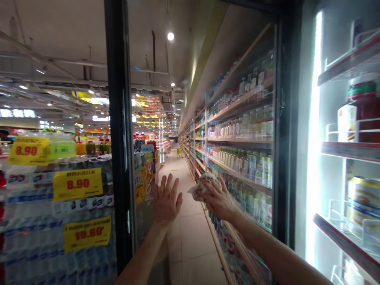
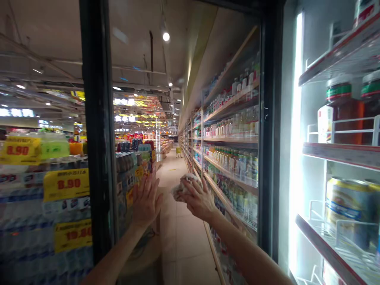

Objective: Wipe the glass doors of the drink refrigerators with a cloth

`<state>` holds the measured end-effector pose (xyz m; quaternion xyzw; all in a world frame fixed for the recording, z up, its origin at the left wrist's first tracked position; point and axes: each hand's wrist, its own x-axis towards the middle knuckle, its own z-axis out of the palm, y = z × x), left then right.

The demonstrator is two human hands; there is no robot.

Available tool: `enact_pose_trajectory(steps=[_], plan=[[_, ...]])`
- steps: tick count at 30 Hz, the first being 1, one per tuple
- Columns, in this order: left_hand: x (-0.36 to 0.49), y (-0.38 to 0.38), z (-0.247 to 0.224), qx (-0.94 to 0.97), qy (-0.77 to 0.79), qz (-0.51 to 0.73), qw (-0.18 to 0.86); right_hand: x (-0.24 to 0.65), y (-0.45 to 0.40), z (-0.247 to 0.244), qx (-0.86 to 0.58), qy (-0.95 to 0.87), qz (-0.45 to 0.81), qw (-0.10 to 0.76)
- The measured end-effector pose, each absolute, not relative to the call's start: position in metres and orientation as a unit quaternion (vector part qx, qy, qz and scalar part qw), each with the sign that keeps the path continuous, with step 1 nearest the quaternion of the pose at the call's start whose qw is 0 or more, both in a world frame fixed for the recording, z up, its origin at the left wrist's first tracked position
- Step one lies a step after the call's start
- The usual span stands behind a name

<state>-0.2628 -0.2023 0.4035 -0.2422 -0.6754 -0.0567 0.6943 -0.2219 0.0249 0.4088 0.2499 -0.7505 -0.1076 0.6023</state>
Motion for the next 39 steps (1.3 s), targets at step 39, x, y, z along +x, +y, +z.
enact_pose_trajectory(steps=[39], plan=[[-0.271, -0.201, 0.402, -0.25, -0.675, -0.07, 0.69, -0.231, 0.085, 0.488, -0.071, -0.672, 0.095, 0.731]])
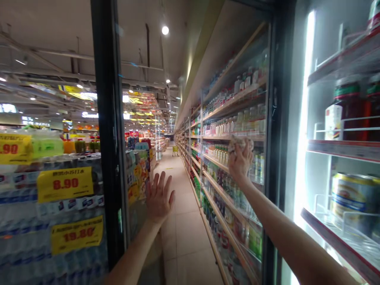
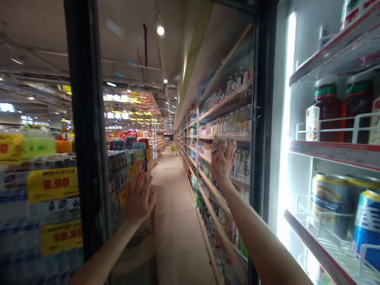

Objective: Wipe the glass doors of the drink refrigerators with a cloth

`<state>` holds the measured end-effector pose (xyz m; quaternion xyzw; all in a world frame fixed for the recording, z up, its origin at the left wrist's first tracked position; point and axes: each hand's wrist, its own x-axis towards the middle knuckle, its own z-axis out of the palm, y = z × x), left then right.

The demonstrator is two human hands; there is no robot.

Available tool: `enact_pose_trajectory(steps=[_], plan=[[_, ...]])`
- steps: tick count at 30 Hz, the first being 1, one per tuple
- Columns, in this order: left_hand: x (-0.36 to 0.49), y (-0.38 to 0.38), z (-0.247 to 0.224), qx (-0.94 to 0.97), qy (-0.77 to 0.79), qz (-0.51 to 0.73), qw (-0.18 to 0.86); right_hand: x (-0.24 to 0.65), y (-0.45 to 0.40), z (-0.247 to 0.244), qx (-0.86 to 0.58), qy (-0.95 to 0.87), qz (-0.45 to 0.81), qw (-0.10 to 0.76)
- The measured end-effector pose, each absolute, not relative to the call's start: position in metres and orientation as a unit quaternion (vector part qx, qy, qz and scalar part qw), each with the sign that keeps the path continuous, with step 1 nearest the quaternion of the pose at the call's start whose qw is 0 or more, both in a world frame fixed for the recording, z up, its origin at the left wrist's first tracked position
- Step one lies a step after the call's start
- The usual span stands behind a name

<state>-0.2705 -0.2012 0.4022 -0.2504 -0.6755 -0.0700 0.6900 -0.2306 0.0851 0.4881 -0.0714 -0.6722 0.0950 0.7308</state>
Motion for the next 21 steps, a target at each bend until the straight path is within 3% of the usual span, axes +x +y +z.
enact_pose_trajectory(steps=[4, 6, 13, 15, 19, 21], plan=[[-0.27, -0.202, 0.403, -0.253, -0.672, -0.071, 0.692, -0.234, 0.027, 0.458, 0.24, -0.719, -0.124, 0.64], [-0.269, -0.202, 0.403, -0.256, -0.674, -0.073, 0.689, -0.235, 0.021, 0.452, 0.308, -0.713, -0.169, 0.607], [-0.264, -0.201, 0.403, -0.249, -0.687, -0.08, 0.678, -0.236, 0.075, 0.508, -0.041, -0.678, 0.081, 0.729], [-0.264, -0.201, 0.403, -0.248, -0.685, -0.078, 0.68, -0.235, 0.064, 0.5, 0.001, -0.689, 0.051, 0.723], [-0.264, -0.202, 0.403, -0.248, -0.678, -0.062, 0.689, -0.233, 0.034, 0.463, 0.267, -0.712, -0.145, 0.633], [-0.264, -0.202, 0.403, -0.247, -0.677, -0.06, 0.691, -0.233, 0.039, 0.462, 0.284, -0.713, -0.163, 0.62]])
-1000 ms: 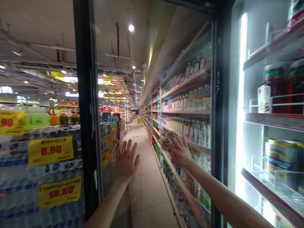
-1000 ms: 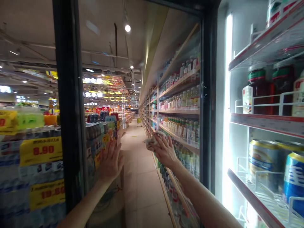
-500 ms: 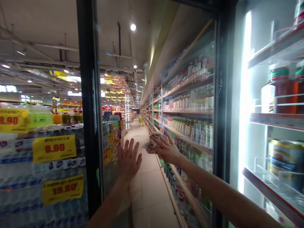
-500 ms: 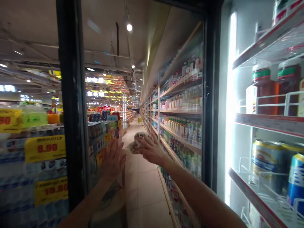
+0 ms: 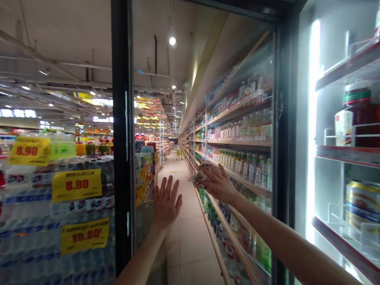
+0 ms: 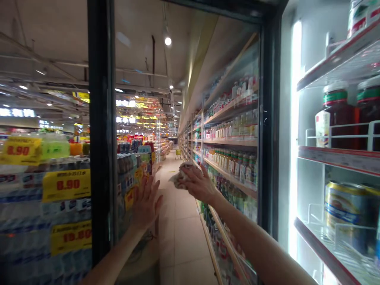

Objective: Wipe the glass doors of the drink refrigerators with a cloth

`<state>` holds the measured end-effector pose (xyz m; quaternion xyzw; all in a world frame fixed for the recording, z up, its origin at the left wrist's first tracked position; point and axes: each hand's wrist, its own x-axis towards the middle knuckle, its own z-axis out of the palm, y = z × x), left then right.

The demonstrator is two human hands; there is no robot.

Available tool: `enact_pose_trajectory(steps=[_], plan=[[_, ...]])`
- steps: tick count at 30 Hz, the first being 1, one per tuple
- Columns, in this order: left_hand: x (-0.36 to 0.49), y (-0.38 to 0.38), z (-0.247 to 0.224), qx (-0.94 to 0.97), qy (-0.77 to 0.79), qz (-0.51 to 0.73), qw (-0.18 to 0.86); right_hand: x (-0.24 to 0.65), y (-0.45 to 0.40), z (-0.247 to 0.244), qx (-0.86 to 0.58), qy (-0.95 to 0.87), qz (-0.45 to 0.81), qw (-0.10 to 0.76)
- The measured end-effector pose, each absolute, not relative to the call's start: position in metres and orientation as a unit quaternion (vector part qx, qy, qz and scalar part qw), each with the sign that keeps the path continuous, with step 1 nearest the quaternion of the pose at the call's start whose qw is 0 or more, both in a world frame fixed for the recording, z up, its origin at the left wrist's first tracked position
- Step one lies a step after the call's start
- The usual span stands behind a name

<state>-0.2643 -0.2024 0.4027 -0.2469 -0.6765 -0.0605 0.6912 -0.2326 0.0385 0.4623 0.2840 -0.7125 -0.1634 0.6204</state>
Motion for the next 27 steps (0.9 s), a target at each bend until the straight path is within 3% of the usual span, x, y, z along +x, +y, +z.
enact_pose_trajectory(steps=[5, 7, 13, 15, 20, 22, 27], plan=[[-0.265, -0.202, 0.402, -0.242, -0.685, -0.058, 0.685, -0.236, 0.083, 0.513, -0.025, -0.677, 0.07, 0.732], [-0.266, -0.202, 0.401, -0.241, -0.686, -0.058, 0.684, -0.238, 0.08, 0.519, -0.058, -0.664, 0.099, 0.739], [-0.268, -0.203, 0.401, -0.244, -0.68, -0.065, 0.688, -0.241, 0.018, 0.476, 0.299, -0.719, -0.153, 0.608], [-0.267, -0.204, 0.402, -0.247, -0.679, -0.064, 0.688, -0.238, 0.015, 0.485, 0.284, -0.719, -0.144, 0.618], [-0.265, -0.202, 0.403, -0.243, -0.683, -0.054, 0.687, -0.234, 0.031, 0.538, 0.034, -0.71, 0.028, 0.703], [-0.264, -0.201, 0.403, -0.24, -0.683, -0.049, 0.688, -0.235, 0.027, 0.531, 0.07, -0.716, 0.001, 0.694], [-0.26, -0.213, 0.404, -0.274, -0.687, -0.032, 0.672, -0.24, 0.006, 0.478, 0.31, -0.708, -0.169, 0.612]])
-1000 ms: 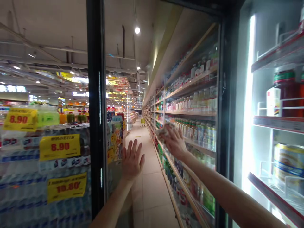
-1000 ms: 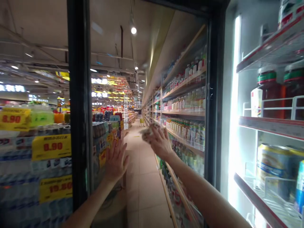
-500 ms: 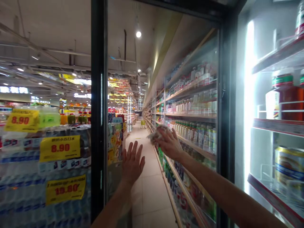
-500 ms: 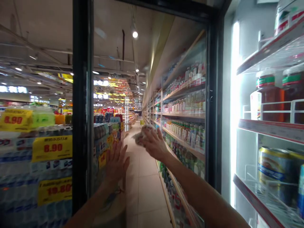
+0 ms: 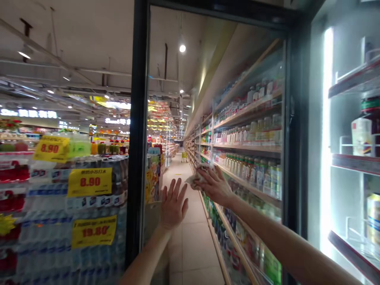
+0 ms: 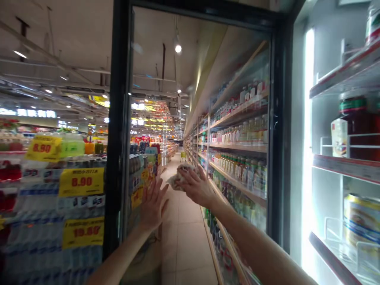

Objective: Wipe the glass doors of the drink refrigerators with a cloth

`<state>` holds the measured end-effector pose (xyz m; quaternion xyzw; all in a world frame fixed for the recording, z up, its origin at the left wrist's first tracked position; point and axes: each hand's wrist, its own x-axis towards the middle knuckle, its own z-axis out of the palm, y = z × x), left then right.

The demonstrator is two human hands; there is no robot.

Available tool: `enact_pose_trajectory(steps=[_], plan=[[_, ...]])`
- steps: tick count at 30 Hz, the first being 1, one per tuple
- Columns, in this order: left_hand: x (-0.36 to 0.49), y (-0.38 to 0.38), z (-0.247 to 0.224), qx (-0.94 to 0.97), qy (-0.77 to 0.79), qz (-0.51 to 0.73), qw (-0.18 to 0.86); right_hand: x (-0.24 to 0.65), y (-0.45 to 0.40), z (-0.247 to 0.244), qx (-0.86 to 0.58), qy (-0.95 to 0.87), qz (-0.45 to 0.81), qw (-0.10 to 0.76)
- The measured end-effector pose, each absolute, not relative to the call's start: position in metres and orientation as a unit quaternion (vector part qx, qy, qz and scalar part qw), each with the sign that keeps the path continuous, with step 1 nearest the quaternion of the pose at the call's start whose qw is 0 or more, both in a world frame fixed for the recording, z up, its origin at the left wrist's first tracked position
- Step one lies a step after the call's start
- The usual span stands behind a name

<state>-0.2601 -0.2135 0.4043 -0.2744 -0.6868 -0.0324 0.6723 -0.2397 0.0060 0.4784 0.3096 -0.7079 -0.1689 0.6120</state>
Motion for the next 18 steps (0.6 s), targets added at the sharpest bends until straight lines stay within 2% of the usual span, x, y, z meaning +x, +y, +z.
enact_pose_trajectory(steps=[2, 6, 8, 10, 15, 17, 18], plan=[[-0.26, -0.229, 0.406, -0.285, -0.689, -0.025, 0.666, -0.24, 0.005, 0.489, 0.283, -0.714, -0.157, 0.62], [-0.263, -0.261, 0.41, -0.256, -0.683, -0.069, 0.68, -0.241, 0.001, 0.554, 0.107, -0.717, -0.013, 0.689], [-0.264, -0.269, 0.41, -0.272, -0.676, -0.087, 0.679, -0.241, -0.012, 0.571, 0.08, -0.721, 0.021, 0.687], [-0.265, -0.272, 0.41, -0.29, -0.67, -0.094, 0.677, -0.241, -0.03, 0.557, 0.127, -0.742, -0.006, 0.658], [-0.268, -0.274, 0.407, -0.307, -0.665, -0.097, 0.674, -0.24, -0.052, 0.452, 0.406, -0.743, -0.183, 0.499], [-0.27, -0.276, 0.406, -0.308, -0.667, -0.097, 0.671, -0.241, -0.046, 0.439, 0.463, -0.724, -0.218, 0.461], [-0.272, -0.276, 0.406, -0.307, -0.668, -0.097, 0.67, -0.241, -0.041, 0.445, 0.449, -0.728, -0.209, 0.474]])
